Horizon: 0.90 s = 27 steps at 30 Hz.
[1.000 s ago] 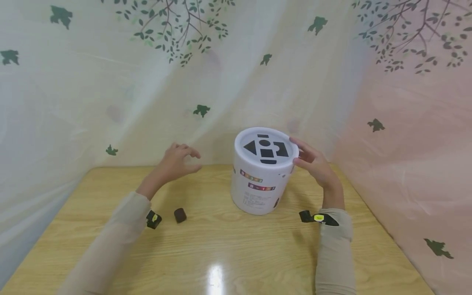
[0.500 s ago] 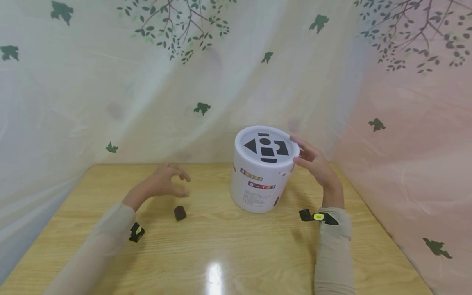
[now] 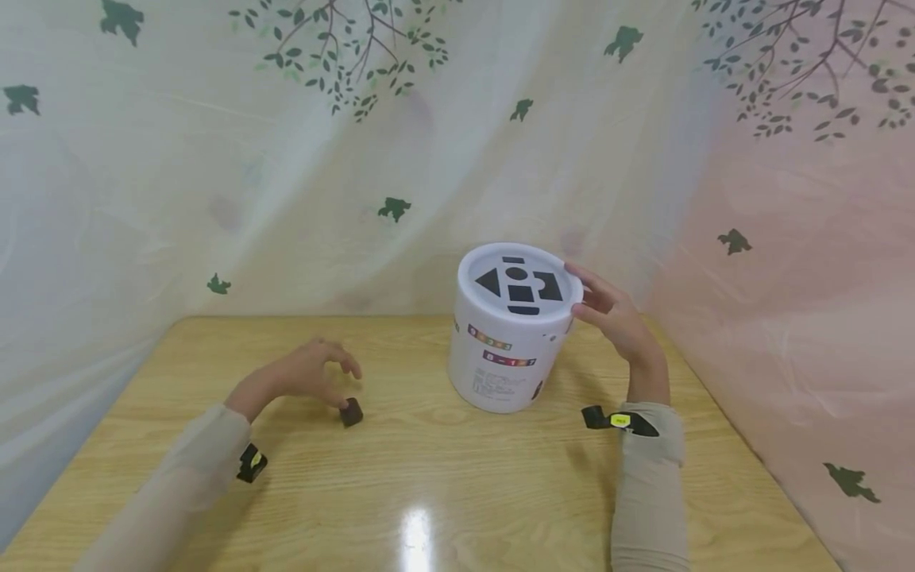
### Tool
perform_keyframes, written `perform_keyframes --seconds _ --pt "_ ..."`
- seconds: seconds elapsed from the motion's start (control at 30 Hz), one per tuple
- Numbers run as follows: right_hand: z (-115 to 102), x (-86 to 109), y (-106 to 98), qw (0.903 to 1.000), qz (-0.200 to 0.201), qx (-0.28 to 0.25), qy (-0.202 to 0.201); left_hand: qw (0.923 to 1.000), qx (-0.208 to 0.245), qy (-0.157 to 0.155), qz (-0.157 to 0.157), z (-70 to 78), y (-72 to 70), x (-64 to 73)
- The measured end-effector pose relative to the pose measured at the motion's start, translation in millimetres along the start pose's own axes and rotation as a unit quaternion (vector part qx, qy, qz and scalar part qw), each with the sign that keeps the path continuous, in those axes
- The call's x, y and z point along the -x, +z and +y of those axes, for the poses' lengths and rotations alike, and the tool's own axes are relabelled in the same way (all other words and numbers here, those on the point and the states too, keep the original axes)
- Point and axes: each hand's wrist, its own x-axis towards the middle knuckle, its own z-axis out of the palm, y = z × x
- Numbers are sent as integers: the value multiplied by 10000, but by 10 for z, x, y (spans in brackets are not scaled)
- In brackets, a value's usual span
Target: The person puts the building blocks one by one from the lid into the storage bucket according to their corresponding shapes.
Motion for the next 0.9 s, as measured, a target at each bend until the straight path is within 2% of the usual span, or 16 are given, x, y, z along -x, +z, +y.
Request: perform_keyframes --seconds 0.33,0.53,0.9 --pt "-4 -2 -7 10000 15 -24 13 9993 -87 318 -172 5 103 -28" --pt "-11 2 -1 10000 21 -38 12 9983 -284 497 -81 39 190 -95" --pt "-15 12 -5 10000 34 -17 21 9969 -366 696 43 122 270 -215"
